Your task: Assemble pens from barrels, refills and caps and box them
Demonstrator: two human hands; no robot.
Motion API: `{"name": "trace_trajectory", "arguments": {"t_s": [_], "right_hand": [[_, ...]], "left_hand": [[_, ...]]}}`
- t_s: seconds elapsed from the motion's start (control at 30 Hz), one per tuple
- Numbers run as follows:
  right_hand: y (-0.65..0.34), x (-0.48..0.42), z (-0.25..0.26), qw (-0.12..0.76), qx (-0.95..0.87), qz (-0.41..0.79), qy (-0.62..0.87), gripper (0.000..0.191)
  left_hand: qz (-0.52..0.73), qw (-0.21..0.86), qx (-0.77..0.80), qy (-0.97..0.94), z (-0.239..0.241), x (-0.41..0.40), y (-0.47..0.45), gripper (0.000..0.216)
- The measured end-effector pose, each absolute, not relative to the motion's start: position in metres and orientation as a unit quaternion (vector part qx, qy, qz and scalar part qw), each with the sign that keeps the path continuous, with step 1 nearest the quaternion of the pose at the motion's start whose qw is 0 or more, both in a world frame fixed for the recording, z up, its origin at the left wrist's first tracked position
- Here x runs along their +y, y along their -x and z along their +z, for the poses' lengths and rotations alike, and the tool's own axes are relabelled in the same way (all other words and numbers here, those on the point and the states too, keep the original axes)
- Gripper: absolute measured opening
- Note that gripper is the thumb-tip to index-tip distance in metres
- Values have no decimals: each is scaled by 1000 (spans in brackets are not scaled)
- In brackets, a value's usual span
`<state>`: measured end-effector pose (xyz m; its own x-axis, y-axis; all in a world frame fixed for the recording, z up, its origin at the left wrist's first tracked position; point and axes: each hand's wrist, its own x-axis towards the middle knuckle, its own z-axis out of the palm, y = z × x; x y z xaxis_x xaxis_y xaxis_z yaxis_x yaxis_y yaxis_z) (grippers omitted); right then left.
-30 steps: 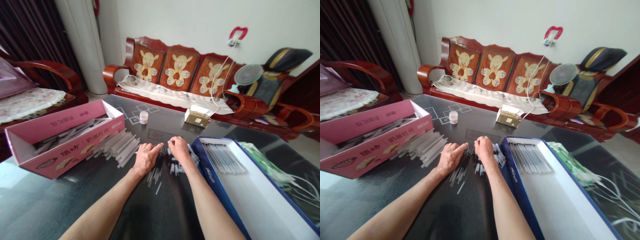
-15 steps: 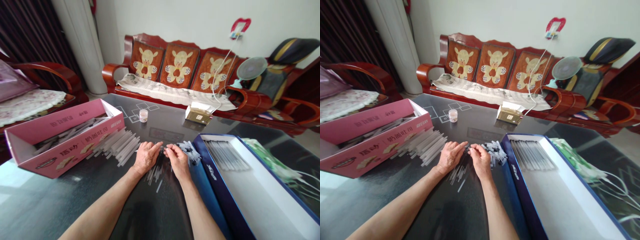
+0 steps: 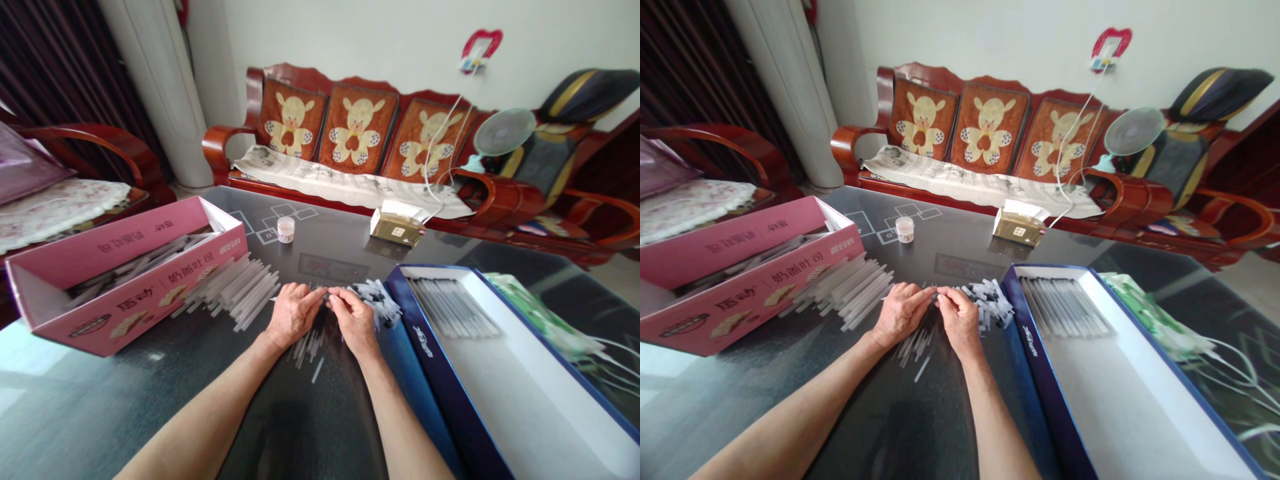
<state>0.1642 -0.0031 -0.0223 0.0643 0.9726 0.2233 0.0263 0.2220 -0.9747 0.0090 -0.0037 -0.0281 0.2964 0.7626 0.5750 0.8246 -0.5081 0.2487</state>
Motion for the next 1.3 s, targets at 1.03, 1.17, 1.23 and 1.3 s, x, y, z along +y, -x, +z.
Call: {"name": "trace_trajectory", "arguments": {"t_s": [1.03,1.17,1.23,1.3], "right_hand": [[-174,-1,-19,471,-620,402,481,18],[-176,-3,-16,446,-661,348,493,19],[-177,-3,-14,422,-685,308,507,23],[-177,-4,-13,402,-702,266,524,29]], "left_hand": [[-344,43,-467,814,-30,-3,-8,30],[-353,44,-459,814,-30,-3,-8,30],[-355,43,-453,816,-30,-3,-9,29],[-353,42,-449,820,-30,-3,-9,29]]}}
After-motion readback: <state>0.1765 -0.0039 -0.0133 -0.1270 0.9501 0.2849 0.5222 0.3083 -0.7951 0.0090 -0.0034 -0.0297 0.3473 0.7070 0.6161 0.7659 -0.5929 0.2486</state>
